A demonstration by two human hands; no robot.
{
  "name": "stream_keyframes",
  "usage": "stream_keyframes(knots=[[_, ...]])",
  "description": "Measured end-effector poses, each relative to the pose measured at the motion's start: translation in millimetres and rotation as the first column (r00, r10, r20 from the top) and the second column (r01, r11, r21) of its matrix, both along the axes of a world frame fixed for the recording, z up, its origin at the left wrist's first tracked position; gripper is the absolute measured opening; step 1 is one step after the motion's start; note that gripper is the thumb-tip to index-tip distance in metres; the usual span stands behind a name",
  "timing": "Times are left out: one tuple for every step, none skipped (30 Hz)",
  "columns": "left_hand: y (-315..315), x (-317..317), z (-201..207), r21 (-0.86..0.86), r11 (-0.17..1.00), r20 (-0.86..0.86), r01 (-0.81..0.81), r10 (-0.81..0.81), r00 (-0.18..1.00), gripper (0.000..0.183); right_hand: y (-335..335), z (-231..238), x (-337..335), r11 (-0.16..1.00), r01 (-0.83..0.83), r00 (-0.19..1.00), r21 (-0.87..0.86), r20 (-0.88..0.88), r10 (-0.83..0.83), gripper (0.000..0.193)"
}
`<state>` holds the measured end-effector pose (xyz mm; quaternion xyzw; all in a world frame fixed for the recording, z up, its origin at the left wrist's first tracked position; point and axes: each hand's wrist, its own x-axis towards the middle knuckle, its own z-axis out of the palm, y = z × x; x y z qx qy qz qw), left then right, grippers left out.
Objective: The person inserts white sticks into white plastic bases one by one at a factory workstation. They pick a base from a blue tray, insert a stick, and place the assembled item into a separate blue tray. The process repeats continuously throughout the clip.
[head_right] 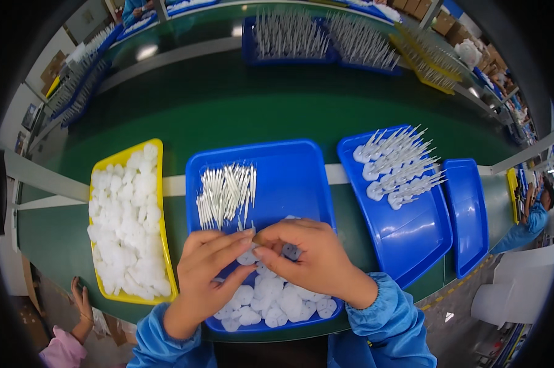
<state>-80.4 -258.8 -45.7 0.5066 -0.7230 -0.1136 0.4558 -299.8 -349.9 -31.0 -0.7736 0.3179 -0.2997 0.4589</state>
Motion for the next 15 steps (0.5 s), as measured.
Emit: stream_keyframes(knots=[[0, -1, 2, 0.003, 0.999, -0.005, -0.037, 0.037, 0.999, 0.061, -2, -3, 0, 1.0, 0.0, 1.0, -0.018, 0.012, 0.0, 0.017], [-1, -3, 3, 0.006, 0.997, -0.01, -0.075, 0.075, 0.997, 0.061, -5, -2, 0, 0.999, 0.0, 1.0, -0.036, 0.023, 0.001, 0.017], [2, -6, 0, 0.028, 0.992, -0.071, -0.123, 0.124, 0.99, 0.069, -5, -2, 1, 0.991, -0.009, 0.999, -0.137, -0.038, 0.003, 0.019], [3, -6, 0, 0.087, 0.987, -0.079, -0.136, 0.143, 0.987, 0.074, -7, -6, 0, 0.962, -0.033, 0.995, -0.271, -0.097, 0.007, 0.019], [3, -6, 0, 0.146, 0.978, -0.085, -0.148, 0.161, 0.983, 0.08, -11, -11, -1, 0.915, -0.065, 0.988, -0.397, -0.157, 0.002, 0.02], [5, -6, -1, 0.212, 0.964, -0.087, -0.16, 0.182, 0.979, 0.086, -12, -17, -1, 0.856, -0.101, 0.977, -0.508, -0.211, -0.01, 0.02], [5, -4, -5, 0.235, 0.961, -0.023, -0.148, 0.158, 0.987, 0.087, -13, -19, 0, 0.836, -0.125, 0.969, -0.534, -0.247, -0.013, 0.019], [5, -1, -10, 0.258, 0.956, 0.039, -0.137, 0.131, 0.991, 0.088, -13, -20, 0, 0.816, -0.149, 0.959, -0.558, -0.283, -0.019, 0.019], [8, 0, -13, 0.293, 0.948, 0.099, -0.125, 0.1, 0.99, 0.088, -11, -22, 0, 0.802, -0.174, 0.947, -0.572, -0.321, -0.024, 0.018], [10, 0, -12, 0.304, 0.946, 0.158, -0.115, 0.069, 0.985, 0.087, -10, -18, 0, 0.808, -0.171, 0.944, -0.564, -0.328, -0.029, 0.017], [13, 0, -9, 0.324, 0.94, 0.215, -0.111, 0.042, 0.976, 0.086, -9, -10, 0, 0.818, -0.173, 0.942, -0.549, -0.336, -0.026, 0.016], [15, 0, -8, 0.344, 0.933, 0.271, -0.108, 0.012, 0.963, 0.085, -10, -6, 0, 0.827, -0.176, 0.939, -0.534, -0.343, -0.022, 0.015], [13, -2, -13, 0.29, 0.953, 0.192, -0.085, 0.03, 0.981, 0.082, -10, -7, -2, 0.845, -0.155, 0.945, -0.511, -0.327, -0.024, 0.014], [13, -1, -12, 0.294, 0.953, 0.2, -0.08, 0.021, 0.98, 0.08, -10, -9, -3, 0.843, -0.144, 0.945, -0.518, -0.326, -0.039, 0.015], [13, -1, -11, 0.295, 0.953, 0.205, -0.074, 0.013, 0.979, 0.079, -11, -11, -6, 0.839, -0.134, 0.943, -0.527, -0.327, -0.055, 0.015]])
